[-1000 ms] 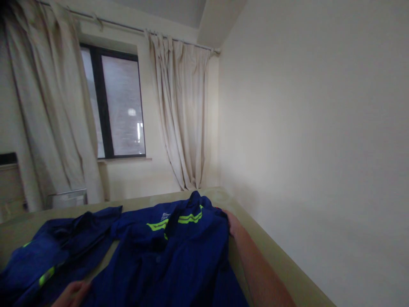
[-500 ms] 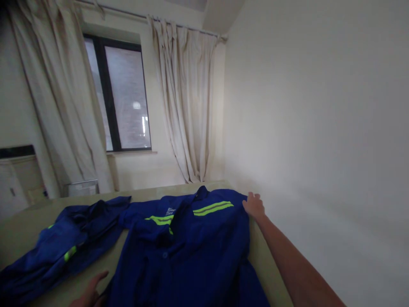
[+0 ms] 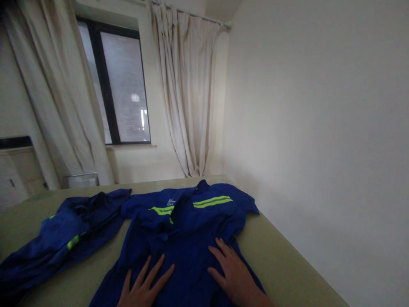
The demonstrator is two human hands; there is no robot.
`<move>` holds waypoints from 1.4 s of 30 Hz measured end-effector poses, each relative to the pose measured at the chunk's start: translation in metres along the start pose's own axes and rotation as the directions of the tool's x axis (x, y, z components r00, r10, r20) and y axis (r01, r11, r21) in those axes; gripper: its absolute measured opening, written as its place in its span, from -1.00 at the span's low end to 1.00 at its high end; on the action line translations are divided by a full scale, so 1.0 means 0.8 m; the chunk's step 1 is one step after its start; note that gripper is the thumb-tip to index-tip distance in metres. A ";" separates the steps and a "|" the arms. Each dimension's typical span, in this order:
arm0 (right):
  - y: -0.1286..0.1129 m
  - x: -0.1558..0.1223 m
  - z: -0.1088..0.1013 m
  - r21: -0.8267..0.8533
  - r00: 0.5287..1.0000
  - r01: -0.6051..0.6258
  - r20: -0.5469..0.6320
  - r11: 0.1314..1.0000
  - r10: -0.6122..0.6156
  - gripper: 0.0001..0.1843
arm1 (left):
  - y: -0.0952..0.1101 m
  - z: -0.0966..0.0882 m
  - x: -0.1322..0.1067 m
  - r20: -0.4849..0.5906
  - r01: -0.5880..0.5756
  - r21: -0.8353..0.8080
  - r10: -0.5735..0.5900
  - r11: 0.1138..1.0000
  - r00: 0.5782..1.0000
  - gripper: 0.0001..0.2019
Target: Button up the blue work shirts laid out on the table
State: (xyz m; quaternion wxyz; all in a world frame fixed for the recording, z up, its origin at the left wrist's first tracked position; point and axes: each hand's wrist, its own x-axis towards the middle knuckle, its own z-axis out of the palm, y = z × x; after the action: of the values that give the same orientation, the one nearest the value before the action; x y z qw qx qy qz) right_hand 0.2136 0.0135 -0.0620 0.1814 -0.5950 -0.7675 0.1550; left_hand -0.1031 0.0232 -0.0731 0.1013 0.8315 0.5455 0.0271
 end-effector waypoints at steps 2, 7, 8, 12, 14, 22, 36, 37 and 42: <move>0.006 0.037 -0.007 -0.010 1.000 0.017 -0.021 1.000 -0.017 -0.35 | -0.013 -0.023 0.021 0.060 -0.022 -0.046 0.025 0.999 0.998 -0.22; 0.010 0.127 -0.009 -0.113 0.995 0.000 -0.099 0.994 -0.012 -0.42 | -0.034 -0.044 0.076 -0.007 0.018 -0.059 -0.018 0.998 1.000 -0.29; 0.006 0.139 -0.008 -0.149 0.991 -0.022 -0.137 0.989 0.002 -0.46 | -0.037 -0.043 0.085 -0.031 0.034 -0.053 -0.035 0.998 0.999 -0.31; -0.024 0.142 -0.003 -0.195 0.961 -0.007 -0.272 0.981 -0.047 -0.60 | -0.045 -0.035 0.098 -0.161 0.051 -0.066 -0.061 0.997 0.985 -0.42; -0.045 0.123 0.004 -0.123 0.964 0.137 -0.212 0.983 -0.161 -0.60 | -0.047 -0.034 0.095 -0.219 0.037 -0.089 -0.056 0.995 0.974 -0.52; -0.094 0.091 0.031 -0.022 0.976 0.214 -0.028 0.977 -0.214 -0.65 | -0.034 -0.046 0.075 -0.297 -0.005 -0.168 -0.046 0.986 0.954 -0.80; -0.043 0.110 0.000 0.217 0.987 -0.005 -0.157 0.976 0.040 -0.71 | -0.003 -0.065 0.029 0.055 -0.081 -0.301 0.102 0.950 0.993 -0.41; -0.047 0.108 0.001 0.179 0.991 0.000 -0.133 0.984 0.024 -0.70 | 0.001 -0.064 0.030 0.024 -0.097 -0.299 0.109 0.949 0.994 -0.52; -0.065 0.096 0.002 0.038 0.993 0.116 -0.042 0.993 -0.114 -0.44 | 0.008 -0.053 0.036 -0.091 -0.182 -0.298 0.162 0.937 0.983 -0.78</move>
State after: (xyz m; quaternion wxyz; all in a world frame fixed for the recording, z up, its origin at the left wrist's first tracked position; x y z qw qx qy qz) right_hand 0.1511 0.0753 -0.0329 0.2173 -0.5490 -0.7934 0.1481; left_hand -0.0925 0.0530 -0.0320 0.2078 0.8490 0.4631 0.1468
